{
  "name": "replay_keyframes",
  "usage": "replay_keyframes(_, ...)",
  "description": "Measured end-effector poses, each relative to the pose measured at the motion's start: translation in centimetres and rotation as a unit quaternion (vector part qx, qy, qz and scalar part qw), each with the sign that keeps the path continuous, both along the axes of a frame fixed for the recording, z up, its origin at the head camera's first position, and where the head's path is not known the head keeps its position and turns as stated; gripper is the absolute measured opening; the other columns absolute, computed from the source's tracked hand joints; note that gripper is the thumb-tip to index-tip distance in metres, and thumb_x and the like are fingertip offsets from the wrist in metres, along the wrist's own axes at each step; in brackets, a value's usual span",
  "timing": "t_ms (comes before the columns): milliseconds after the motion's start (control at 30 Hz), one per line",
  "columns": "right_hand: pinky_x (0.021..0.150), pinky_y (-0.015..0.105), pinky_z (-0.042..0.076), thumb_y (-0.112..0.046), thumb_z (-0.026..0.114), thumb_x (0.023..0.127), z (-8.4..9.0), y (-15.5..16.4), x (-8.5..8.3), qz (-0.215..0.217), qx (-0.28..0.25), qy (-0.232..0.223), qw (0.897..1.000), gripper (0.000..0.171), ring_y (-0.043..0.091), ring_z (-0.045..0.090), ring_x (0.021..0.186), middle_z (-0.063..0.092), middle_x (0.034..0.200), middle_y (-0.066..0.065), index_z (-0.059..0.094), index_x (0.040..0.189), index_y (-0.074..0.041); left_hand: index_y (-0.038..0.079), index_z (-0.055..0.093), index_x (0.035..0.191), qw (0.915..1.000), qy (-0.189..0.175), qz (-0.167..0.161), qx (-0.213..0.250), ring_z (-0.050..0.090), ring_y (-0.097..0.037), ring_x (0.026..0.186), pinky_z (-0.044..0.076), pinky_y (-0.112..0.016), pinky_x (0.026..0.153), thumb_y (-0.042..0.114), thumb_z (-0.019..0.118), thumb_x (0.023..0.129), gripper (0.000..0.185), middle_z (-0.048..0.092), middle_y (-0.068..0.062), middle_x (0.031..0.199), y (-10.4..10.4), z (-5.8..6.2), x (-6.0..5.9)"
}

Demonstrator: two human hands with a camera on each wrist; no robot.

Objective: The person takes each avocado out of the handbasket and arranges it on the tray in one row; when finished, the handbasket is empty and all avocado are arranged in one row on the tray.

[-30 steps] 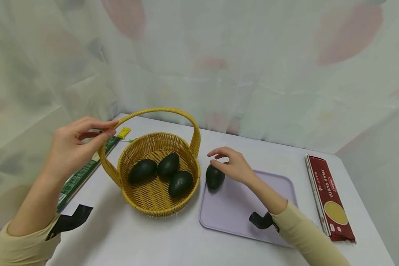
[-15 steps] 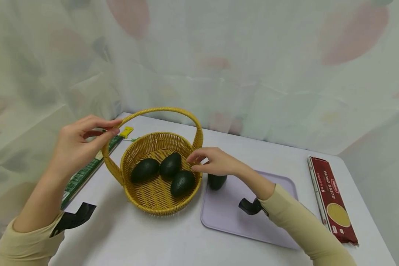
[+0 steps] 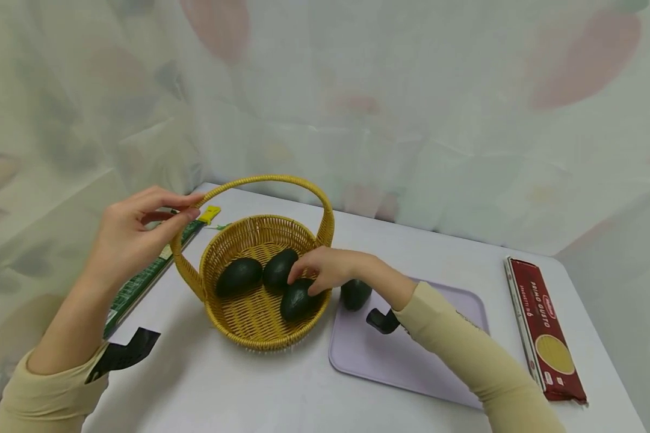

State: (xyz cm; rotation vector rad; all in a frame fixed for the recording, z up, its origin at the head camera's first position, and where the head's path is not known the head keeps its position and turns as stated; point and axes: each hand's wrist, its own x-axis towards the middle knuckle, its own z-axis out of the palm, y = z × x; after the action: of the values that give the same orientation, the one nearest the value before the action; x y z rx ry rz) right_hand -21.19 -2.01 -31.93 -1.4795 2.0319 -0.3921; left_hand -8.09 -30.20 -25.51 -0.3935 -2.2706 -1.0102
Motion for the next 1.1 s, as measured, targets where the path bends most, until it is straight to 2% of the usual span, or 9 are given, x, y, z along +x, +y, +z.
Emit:
replay_keyframes(233,0.094,0.025,0.045,-0.006,0.073,0.086,-0.3,-1.7,-0.2,0.033,0.037,0.043,0.998,0.042,0.020,0.055,0.112,0.059,0.122,0.007,0.063,0.126,-0.010,0.002,0.075,0.101,1.0000,-0.001,0.002,0.000,0.062,-0.005,0.090,0.049,-0.010,0.077,-0.010,0.073,0.080,0.023,0.071,0.007,0.102,0.2,0.1,0.0)
replay_keyframes(433,0.090,0.023,0.045,-0.017,0.076,0.086,-0.2,-3.2,-0.7,0.043,0.098,0.058,0.993,0.043,0.015,0.054,0.107,0.059,0.118,0.003,0.065,0.127,-0.016,0.002,0.075,0.100,1.0000,-0.004,0.001,0.001,0.062,-0.005,0.090,0.049,-0.011,0.077,-0.011,0.073,0.080,0.024,0.071,0.007,0.102,0.3,0.1,-0.1)
replay_keyframes(533,0.084,0.022,0.047,-0.024,0.078,0.085,-0.2,-3.8,-0.9,0.036,0.121,0.036,0.991,0.044,0.012,0.057,0.100,0.061,0.112,-0.001,0.066,0.127,-0.018,0.002,0.075,0.100,1.0000,-0.003,0.001,0.002,0.062,-0.005,0.090,0.049,-0.011,0.077,-0.012,0.073,0.080,0.024,0.071,0.007,0.102,0.3,0.1,-0.1)
replay_keyframes(700,0.070,0.025,0.053,-0.034,0.076,0.086,-0.8,-4.6,-0.7,0.037,0.142,-0.019,0.989,0.046,0.018,0.065,0.078,0.065,0.094,-0.004,0.066,0.127,-0.016,0.001,0.075,0.101,1.0000,-0.002,-0.001,0.002,0.063,-0.005,0.090,0.049,-0.010,0.077,-0.012,0.073,0.080,0.024,0.072,0.006,0.102,0.3,0.0,-0.1)
replay_keyframes(767,0.070,0.025,0.054,-0.038,0.075,0.087,-1.1,-5.0,-0.5,0.044,0.150,-0.033,0.987,0.047,0.018,0.066,0.076,0.065,0.092,-0.005,0.065,0.127,-0.017,0.001,0.075,0.101,1.0000,-0.003,-0.002,0.002,0.063,-0.006,0.090,0.049,-0.011,0.077,-0.012,0.072,0.080,0.024,0.072,0.005,0.102,0.3,0.0,-0.2)
replay_keyframes(900,0.074,0.021,0.053,-0.041,0.071,0.089,-1.1,-6.0,0.0,0.063,0.172,-0.032,0.983,0.044,0.011,0.066,0.081,0.065,0.095,-0.008,0.065,0.127,-0.020,0.000,0.075,0.101,1.0000,-0.003,-0.003,0.003,0.062,-0.006,0.090,0.049,-0.011,0.077,-0.012,0.072,0.081,0.024,0.072,0.006,0.102,0.3,0.1,-0.1)
replay_keyframes(1033,0.081,0.026,0.055,-0.035,0.070,0.091,-0.6,-7.3,0.2,0.048,0.213,-0.071,0.973,0.039,0.012,0.064,0.095,0.064,0.105,-0.007,0.065,0.126,-0.020,0.000,0.075,0.100,1.0000,-0.005,-0.004,0.007,0.062,-0.006,0.091,0.049,-0.010,0.077,-0.012,0.072,0.081,0.022,0.071,0.007,0.102,0.2,0.1,-0.1)
replay_keyframes(1100,0.083,0.032,0.056,-0.031,0.070,0.091,-0.3,-7.9,0.2,0.033,0.239,-0.103,0.965,0.038,0.017,0.064,0.101,0.064,0.108,-0.006,0.065,0.126,-0.017,-0.001,0.075,0.100,0.9999,-0.006,-0.004,0.010,0.062,-0.006,0.091,0.049,-0.011,0.077,-0.011,0.072,0.082,0.021,0.071,0.008,0.102,0.1,0.1,0.0)
